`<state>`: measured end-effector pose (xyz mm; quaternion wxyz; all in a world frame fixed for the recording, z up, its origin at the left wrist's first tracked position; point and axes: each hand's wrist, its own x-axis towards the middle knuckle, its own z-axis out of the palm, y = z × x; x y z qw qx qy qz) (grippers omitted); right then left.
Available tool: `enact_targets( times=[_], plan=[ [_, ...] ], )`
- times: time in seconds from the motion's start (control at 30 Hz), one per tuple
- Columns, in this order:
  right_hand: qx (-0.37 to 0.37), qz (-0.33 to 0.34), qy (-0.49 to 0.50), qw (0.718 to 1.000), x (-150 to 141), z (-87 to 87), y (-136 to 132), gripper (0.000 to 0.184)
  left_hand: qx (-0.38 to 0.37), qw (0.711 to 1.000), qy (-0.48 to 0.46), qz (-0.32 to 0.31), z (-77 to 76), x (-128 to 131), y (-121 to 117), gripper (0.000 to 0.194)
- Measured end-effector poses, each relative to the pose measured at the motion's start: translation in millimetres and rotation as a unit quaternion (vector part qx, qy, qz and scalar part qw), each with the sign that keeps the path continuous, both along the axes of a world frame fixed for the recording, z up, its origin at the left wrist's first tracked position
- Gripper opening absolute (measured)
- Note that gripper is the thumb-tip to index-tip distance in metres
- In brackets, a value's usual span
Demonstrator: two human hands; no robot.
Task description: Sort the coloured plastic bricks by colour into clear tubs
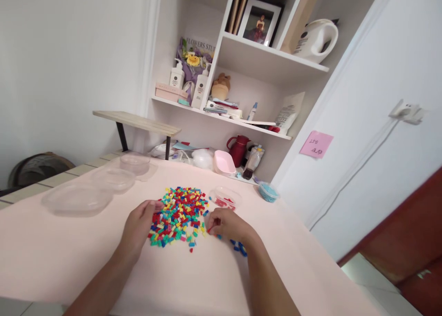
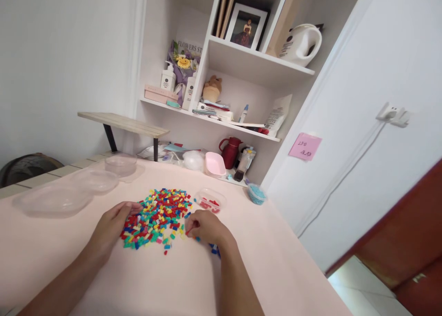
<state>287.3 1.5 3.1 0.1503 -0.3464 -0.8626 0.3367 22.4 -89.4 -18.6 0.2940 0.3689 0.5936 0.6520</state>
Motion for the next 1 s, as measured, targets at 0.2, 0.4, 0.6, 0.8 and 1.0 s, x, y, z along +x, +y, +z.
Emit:
enact_targets(
  times=[0.2, 0.4, 0.6, 0.8, 1.0],
  plan=[
    [0.145, -0.205, 0.172, 0.953, 3, 12.7, 2, 0.020, 0.005, 1.000, -0.013, -0.003, 0.3, 1, 0, 0.035],
    [0.241, -0.365, 0.261, 0.861, 17, 10.9, 11, 0.040, -0.002, 1.000, -0.020, -0.011, 1.2, 1, -1, 0.036],
    [0.207, -0.368, 0.285, 0.861, 23, 8.0, 15, 0.045, -0.004, 1.000, -0.015, -0.013, 0.9, 1, 0, 0.037],
    [0.103, -0.203, 0.225, 0.947, 4, 3.9, 8, 0.028, 0.011, 1.000, -0.011, -0.011, -1.3, 2, 0, 0.042],
    [0.084, -0.030, 0.050, 0.995, -11, -6.4, 2, 0.020, 0.009, 1.000, -0.012, -0.012, -1.0, 2, 0, 0.043]
  ],
)
